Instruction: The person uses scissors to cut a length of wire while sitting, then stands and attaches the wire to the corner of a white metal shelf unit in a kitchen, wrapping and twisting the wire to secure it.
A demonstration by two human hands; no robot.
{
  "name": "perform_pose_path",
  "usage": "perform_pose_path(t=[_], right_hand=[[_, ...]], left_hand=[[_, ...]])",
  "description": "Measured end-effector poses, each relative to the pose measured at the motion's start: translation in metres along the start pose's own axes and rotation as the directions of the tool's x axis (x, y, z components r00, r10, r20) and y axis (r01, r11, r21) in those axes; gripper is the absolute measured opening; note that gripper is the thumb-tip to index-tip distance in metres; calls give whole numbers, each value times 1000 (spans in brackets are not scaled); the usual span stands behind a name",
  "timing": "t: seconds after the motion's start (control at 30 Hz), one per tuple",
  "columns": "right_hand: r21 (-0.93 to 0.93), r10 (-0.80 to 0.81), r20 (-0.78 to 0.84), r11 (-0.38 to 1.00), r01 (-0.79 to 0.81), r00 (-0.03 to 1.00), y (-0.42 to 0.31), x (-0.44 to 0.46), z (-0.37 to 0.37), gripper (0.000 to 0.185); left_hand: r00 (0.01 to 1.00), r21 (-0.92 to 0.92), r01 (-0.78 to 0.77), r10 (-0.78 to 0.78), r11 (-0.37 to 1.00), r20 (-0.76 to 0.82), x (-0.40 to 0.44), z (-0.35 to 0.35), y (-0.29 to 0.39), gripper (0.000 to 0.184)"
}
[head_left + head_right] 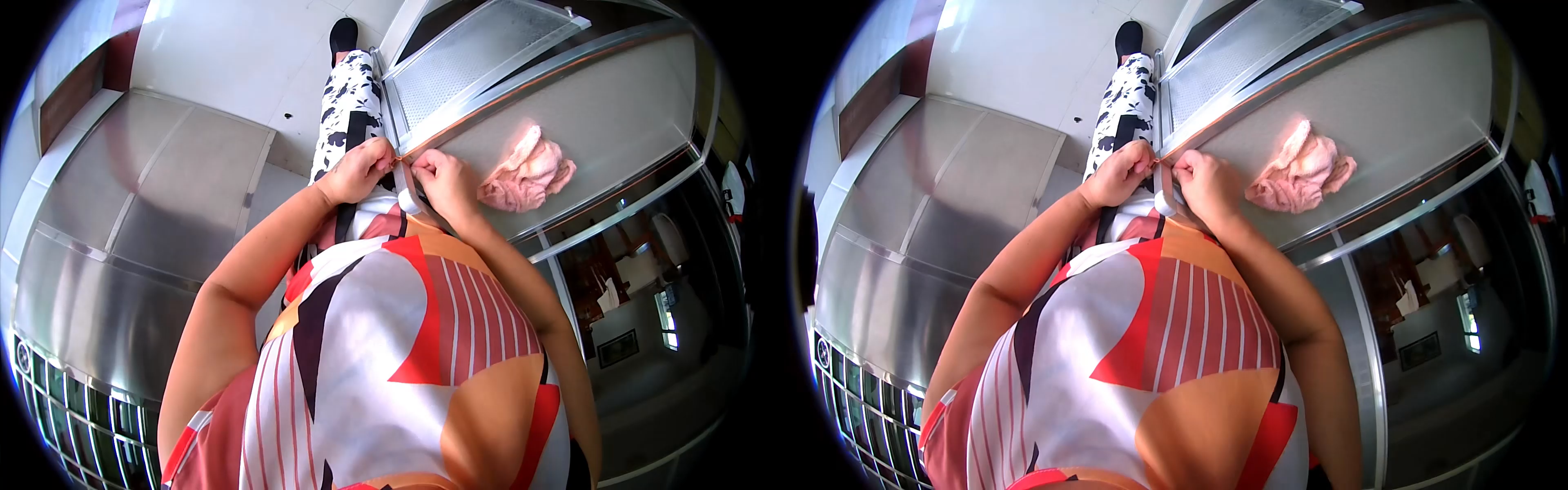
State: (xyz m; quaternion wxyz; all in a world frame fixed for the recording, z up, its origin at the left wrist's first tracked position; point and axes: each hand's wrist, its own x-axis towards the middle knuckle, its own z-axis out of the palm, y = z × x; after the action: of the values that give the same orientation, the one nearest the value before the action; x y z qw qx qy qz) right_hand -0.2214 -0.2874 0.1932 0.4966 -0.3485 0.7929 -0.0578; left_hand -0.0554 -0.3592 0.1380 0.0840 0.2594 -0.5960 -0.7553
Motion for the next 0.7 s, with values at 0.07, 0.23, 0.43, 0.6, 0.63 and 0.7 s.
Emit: perform_pose_path(t=[0.07,0.23,0.43,0.6,0.63,0.7], right_hand=[[-7,-31,-1,999,31,1000,1,-3,-1,12],[-31,-105,49,994,107,993,6,1,-5,14],[-173,-122,8,977,122,992,3,0,-2,15],[68,-178,-130,980,188,975,-3,-3,-7,13],[87,-216,-171,969,233,961,-9,-3,-4,13],[28,-222,-129,973,228,966,-21,-2,-2,13]], left_hand=[[999,17,49,-49,999,3,2,-2,8,19],[969,-59,242,-238,968,64,3,-5,10,17],[945,-39,325,-322,945,63,5,-4,17,15],[875,-552,437,-477,710,79,4,-4,23,21],[871,-526,446,-486,724,70,4,-5,20,20],[867,-473,460,-495,751,55,11,-8,16,17]])
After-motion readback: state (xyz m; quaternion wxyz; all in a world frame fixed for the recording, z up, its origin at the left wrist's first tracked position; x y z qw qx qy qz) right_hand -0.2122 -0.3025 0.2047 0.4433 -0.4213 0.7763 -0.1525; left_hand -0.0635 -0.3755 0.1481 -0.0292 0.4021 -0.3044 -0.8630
